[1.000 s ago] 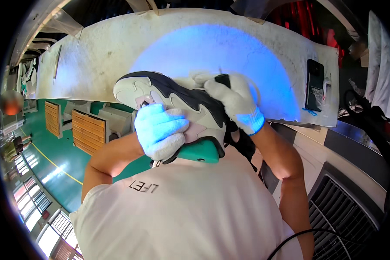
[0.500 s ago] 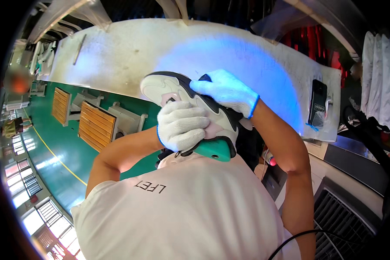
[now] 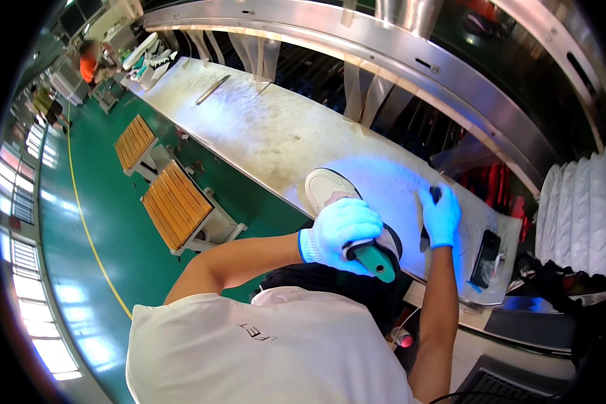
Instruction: The person cleans a pair of sneakers on a workbench. They use a small brush to scrub the upper and sole of one shoe, then place it on a shelf. They repeat the same brushing process on the second shoe, handling each shoe one at a time.
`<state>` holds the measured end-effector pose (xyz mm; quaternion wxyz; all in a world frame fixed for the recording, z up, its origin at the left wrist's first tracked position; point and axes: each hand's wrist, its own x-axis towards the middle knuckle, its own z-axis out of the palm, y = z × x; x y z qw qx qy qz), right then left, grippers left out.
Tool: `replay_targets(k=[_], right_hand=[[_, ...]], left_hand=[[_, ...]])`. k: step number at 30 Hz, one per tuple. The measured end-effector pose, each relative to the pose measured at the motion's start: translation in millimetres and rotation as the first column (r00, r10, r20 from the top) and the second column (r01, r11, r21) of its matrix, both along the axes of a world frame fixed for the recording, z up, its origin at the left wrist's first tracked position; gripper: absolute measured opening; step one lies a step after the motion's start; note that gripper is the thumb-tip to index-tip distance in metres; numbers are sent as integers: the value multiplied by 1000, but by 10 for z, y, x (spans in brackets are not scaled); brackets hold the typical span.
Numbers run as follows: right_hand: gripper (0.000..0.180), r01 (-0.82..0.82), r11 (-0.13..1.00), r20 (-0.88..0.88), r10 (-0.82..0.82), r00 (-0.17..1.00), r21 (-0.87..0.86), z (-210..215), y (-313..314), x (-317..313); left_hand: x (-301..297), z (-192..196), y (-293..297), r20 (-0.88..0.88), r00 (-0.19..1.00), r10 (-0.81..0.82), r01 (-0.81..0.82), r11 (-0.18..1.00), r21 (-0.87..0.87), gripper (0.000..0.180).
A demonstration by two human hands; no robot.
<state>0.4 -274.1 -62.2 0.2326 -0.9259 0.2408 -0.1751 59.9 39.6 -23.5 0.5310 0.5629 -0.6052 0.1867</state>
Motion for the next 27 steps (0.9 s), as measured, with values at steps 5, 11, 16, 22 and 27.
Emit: replay_targets(k=[5, 11, 16, 22, 27], right_hand=[[91, -486, 607, 565, 73, 822, 629, -21, 192, -923], [105, -378, 480, 450, -40, 892, 792, -178, 1196, -704], [98, -532, 628, 485, 267, 833, 568, -92, 952, -510], [109, -598, 782, 511, 448, 734, 173, -361, 1027, -1165], [99, -616, 770, 538, 451, 712, 168, -350, 1033, -1200]], left_hand=[[115, 150, 260, -435, 897, 81, -69, 997, 44, 92], [919, -520, 376, -989, -147, 4, -40, 999, 10, 67], [827, -44, 492, -991, 126, 54, 26, 998, 58, 77], [73, 542, 745, -811, 533, 242, 48, 948, 314, 103], [54, 705, 732, -618, 719, 318, 13, 883, 470, 79]])
